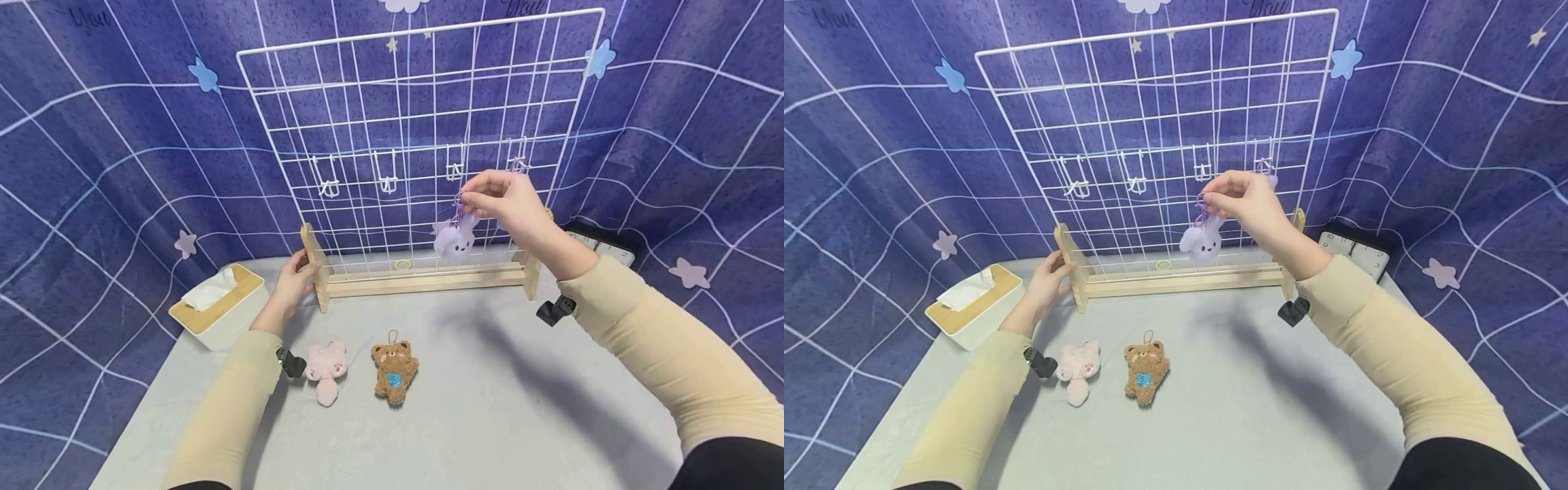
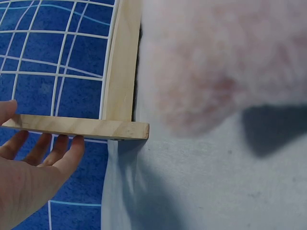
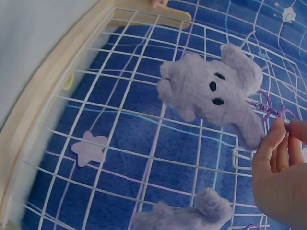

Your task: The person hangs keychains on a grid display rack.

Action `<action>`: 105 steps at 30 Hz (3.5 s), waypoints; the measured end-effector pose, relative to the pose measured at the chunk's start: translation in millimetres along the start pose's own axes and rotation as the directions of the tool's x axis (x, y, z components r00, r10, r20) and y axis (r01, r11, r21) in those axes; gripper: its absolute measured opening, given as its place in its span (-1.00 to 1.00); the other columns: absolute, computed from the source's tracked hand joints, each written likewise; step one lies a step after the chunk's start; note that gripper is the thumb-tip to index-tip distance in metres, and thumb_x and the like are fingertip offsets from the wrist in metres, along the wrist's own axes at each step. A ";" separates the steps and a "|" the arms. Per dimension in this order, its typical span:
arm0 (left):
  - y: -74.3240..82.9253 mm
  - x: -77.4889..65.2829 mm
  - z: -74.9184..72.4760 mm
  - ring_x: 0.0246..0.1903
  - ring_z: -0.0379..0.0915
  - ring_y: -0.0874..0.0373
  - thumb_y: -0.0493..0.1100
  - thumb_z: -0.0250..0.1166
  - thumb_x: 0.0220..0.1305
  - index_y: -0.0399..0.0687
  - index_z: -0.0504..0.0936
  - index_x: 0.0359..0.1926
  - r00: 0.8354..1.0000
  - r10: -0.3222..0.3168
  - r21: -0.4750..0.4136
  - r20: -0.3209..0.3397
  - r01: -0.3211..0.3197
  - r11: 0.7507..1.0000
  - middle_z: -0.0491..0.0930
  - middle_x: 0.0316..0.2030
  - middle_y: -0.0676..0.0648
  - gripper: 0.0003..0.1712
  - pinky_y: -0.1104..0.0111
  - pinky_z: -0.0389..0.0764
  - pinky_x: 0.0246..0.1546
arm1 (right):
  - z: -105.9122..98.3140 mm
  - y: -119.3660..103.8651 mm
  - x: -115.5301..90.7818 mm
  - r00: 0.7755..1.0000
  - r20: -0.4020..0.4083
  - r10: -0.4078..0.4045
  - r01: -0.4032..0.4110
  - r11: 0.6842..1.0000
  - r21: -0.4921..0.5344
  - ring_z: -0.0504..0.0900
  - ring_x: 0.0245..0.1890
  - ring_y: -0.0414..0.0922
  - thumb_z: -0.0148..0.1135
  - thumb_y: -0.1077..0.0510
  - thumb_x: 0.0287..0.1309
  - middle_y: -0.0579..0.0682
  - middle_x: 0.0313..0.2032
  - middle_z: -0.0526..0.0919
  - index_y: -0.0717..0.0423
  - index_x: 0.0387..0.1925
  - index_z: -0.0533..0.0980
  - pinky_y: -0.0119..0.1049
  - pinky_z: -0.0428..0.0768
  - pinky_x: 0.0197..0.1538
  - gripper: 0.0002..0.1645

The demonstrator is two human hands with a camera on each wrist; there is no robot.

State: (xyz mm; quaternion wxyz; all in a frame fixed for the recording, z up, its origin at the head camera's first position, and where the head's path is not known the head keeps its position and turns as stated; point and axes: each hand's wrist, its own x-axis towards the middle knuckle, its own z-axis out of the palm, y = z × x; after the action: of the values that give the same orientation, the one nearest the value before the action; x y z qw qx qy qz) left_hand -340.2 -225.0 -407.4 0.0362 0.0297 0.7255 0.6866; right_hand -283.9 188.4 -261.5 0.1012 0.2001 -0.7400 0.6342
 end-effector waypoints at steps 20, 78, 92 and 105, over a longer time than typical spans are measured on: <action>-2.4 2.6 -0.6 0.44 0.07 -0.30 -0.30 0.10 0.53 -0.31 0.04 0.57 1.000 0.009 -0.034 0.002 -0.009 0.999 0.10 0.48 -0.40 -0.29 -0.19 0.24 0.38 | 4.5 -5.6 19.0 0.986 -0.163 0.015 0.013 0.985 0.174 0.67 -0.43 -0.18 0.32 0.44 0.24 0.07 -0.41 0.73 0.20 -0.39 0.69 -0.45 0.69 -0.34 -0.84; -0.5 1.3 -2.4 0.43 0.11 -0.30 -0.29 0.11 0.54 -0.31 0.06 0.56 1.000 0.006 -0.015 0.018 -0.006 1.000 0.11 0.48 -0.39 -0.30 -0.17 0.29 0.36 | 12.8 9.4 40.6 0.962 -0.257 0.095 -0.031 0.970 0.242 0.65 -0.47 -0.20 0.25 0.51 0.24 0.03 -0.45 0.69 0.28 -0.38 0.61 -0.44 0.71 -0.35 -0.85; -1.7 1.0 -2.5 0.43 0.11 -0.30 -0.30 0.09 0.54 -0.32 0.05 0.56 1.000 0.008 -0.017 0.017 -0.008 1.000 0.11 0.49 -0.39 -0.30 -0.16 0.30 0.37 | 13.5 6.3 36.1 0.958 -0.284 0.048 0.009 0.981 0.194 0.66 -0.42 -0.20 0.26 0.55 0.19 0.00 -0.40 0.65 0.34 -0.29 0.57 -0.44 0.71 -0.31 -0.86; -23.3 16.5 -8.9 0.45 0.07 -0.27 -0.23 0.10 0.55 -0.21 0.06 0.59 1.000 0.018 -0.002 -0.001 -0.018 1.000 0.09 0.51 -0.34 -0.29 -0.19 0.25 0.38 | 14.1 7.2 22.3 0.957 -0.289 0.008 -0.006 1.000 0.005 0.64 -0.41 -0.22 0.30 0.43 0.23 -0.09 -0.41 0.65 0.25 -0.25 0.57 -0.46 0.68 -0.28 -0.90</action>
State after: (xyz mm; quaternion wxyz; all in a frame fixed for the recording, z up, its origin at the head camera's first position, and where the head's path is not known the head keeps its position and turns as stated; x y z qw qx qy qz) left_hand -357.3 -233.6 -430.4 0.0298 0.0358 0.7245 0.6877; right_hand -305.6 171.7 -261.4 0.2055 0.1030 -0.7166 0.6586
